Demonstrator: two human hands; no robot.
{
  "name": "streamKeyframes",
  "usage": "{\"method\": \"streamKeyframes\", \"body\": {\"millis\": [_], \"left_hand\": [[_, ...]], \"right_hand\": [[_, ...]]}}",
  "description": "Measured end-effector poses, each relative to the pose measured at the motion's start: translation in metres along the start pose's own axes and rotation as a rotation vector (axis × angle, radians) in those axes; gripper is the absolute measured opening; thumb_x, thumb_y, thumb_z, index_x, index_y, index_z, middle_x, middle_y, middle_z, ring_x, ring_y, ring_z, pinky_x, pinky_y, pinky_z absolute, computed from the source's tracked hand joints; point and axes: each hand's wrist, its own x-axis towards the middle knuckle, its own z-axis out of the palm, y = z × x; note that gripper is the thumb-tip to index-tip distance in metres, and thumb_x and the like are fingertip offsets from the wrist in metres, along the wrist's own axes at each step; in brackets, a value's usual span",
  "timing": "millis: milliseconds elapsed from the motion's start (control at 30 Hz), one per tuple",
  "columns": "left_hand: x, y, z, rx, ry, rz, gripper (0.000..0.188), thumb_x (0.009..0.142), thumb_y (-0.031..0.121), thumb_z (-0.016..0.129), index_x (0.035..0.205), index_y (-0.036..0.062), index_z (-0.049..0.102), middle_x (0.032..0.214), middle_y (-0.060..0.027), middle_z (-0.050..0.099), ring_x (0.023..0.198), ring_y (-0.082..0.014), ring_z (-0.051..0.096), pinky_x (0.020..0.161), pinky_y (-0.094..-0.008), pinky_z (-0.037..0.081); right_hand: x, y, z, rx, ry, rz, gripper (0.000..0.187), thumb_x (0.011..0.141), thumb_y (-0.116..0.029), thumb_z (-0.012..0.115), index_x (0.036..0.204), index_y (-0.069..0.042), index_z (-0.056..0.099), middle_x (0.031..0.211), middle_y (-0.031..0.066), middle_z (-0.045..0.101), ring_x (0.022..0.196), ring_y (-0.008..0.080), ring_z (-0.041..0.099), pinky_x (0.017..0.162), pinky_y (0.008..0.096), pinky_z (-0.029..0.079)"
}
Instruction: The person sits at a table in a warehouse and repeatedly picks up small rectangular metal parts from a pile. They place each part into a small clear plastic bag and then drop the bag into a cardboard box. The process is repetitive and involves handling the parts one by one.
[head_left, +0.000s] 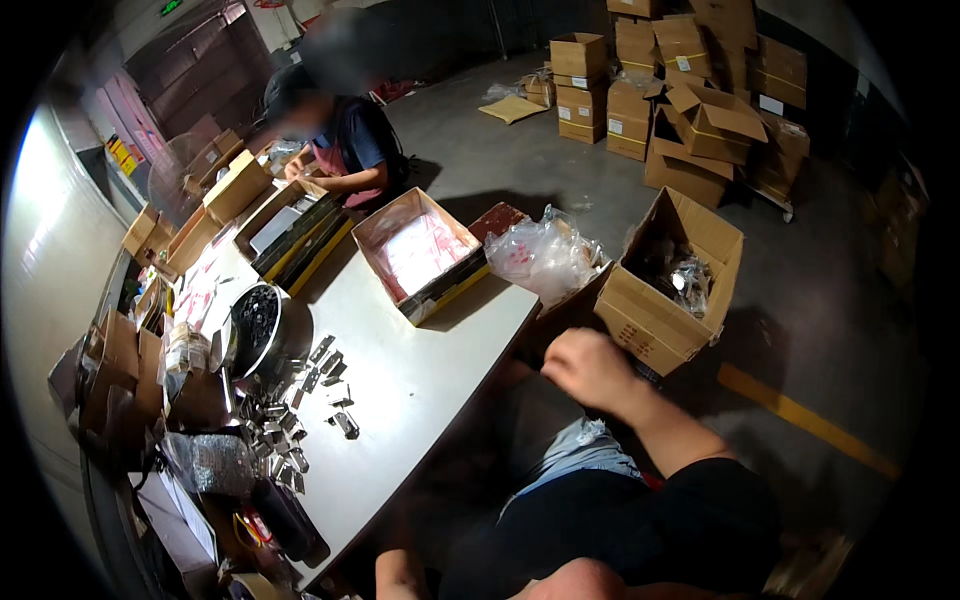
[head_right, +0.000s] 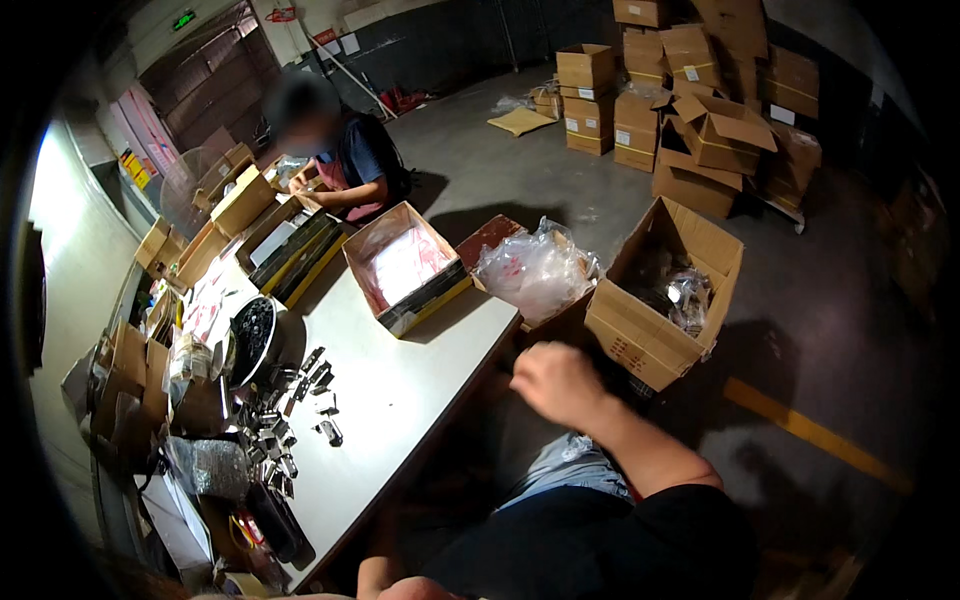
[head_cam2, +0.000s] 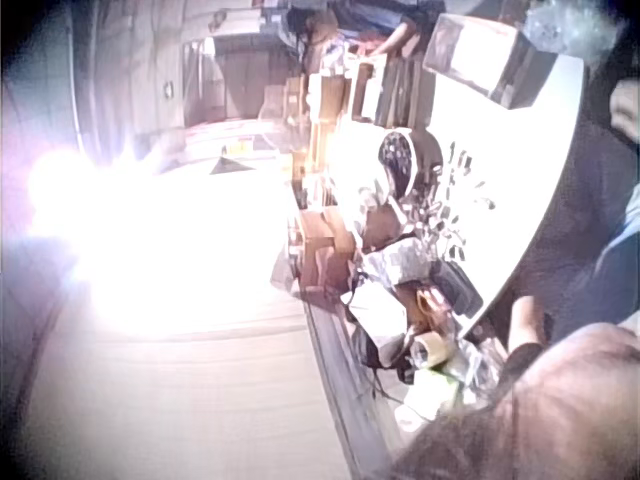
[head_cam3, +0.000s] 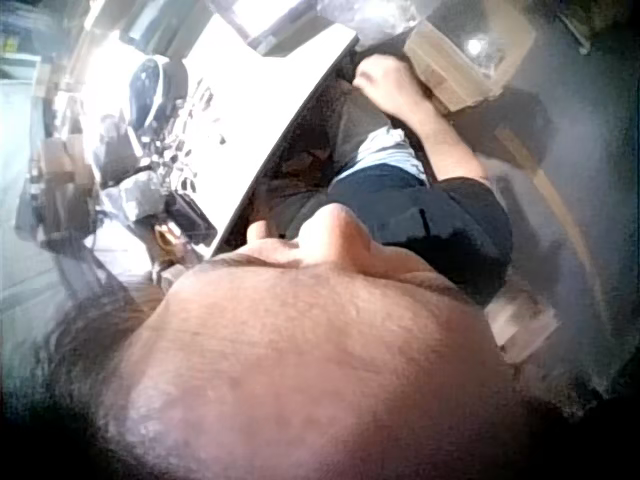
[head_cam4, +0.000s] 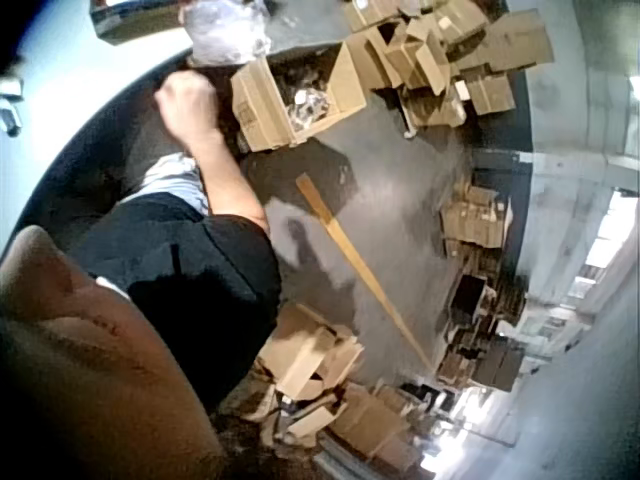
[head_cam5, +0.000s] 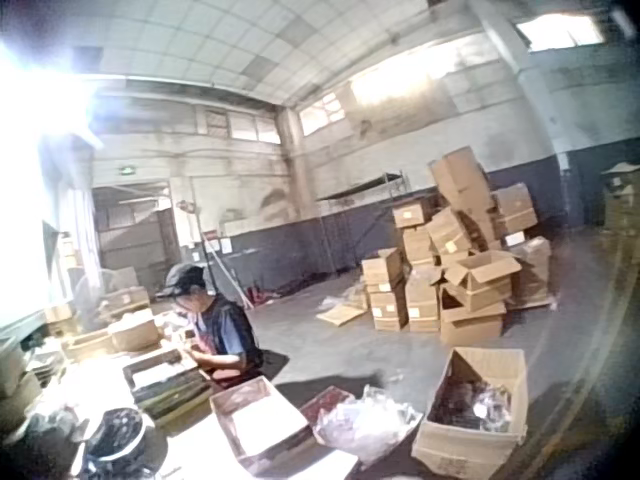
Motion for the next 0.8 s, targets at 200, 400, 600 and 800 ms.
{"method": "streamKeyframes", "body": {"millis": [200, 400, 600, 800], "left_hand": [[0.014, -0.051, 0.015, 0.084, 0.075, -0.143, 0.035, 0.09, 0.032, 0.06, 0.108, 0.0027, 0.065, 0.104, -0.0208, 0.066, 0.1, -0.0326, 0.063, 0.085, -0.0399, 0.049], [0.011, -0.049, 0.035, 0.079, 0.077, -0.14, 0.036, 0.088, 0.033, 0.061, 0.108, 0.003, 0.065, 0.104, -0.0212, 0.065, 0.1, -0.0327, 0.062, 0.085, -0.0403, 0.049], [-0.01, -0.051, 0.047, 0.061, 0.061, -0.173, 0.038, 0.086, 0.034, 0.062, 0.107, 0.0033, 0.065, 0.104, -0.0216, 0.065, 0.1, -0.0329, 0.062, 0.085, -0.0408, 0.049], [-0.025, -0.06, 0.065, 0.1, 0.033, -0.209, 0.039, 0.085, 0.036, 0.062, 0.107, 0.0036, 0.066, 0.105, -0.022, 0.065, 0.1, -0.033, 0.062, 0.085, -0.0412, 0.049]], "right_hand": [[-0.051, -0.024, 0.076, 0.118, -0.564, -0.122, 0.019, 0.08, -0.024, 0.069, 0.086, -0.007, 0.064, 0.088, 0.0121, 0.064, 0.088, 0.0316, 0.063, 0.077, 0.0414, 0.051], [-0.091, 0.009, 0.058, -0.097, -0.683, -0.054, 0.023, 0.077, -0.026, 0.071, 0.093, -0.01, 0.068, 0.093, 0.0099, 0.066, 0.091, 0.0296, 0.063, 0.08, 0.0399, 0.051], [-0.108, 0.023, 0.054, -0.093, -0.752, 0.045, 0.026, 0.08, -0.027, 0.07, 0.097, -0.009, 0.067, 0.096, 0.0121, 0.066, 0.094, 0.0317, 0.063, 0.082, 0.0414, 0.05], [-0.123, 0.069, 0.059, -0.063, -0.71, 0.286, 0.023, 0.081, -0.026, 0.068, 0.094, -0.007, 0.067, 0.097, 0.0144, 0.066, 0.095, 0.0334, 0.063, 0.083, 0.0429, 0.05]]}}
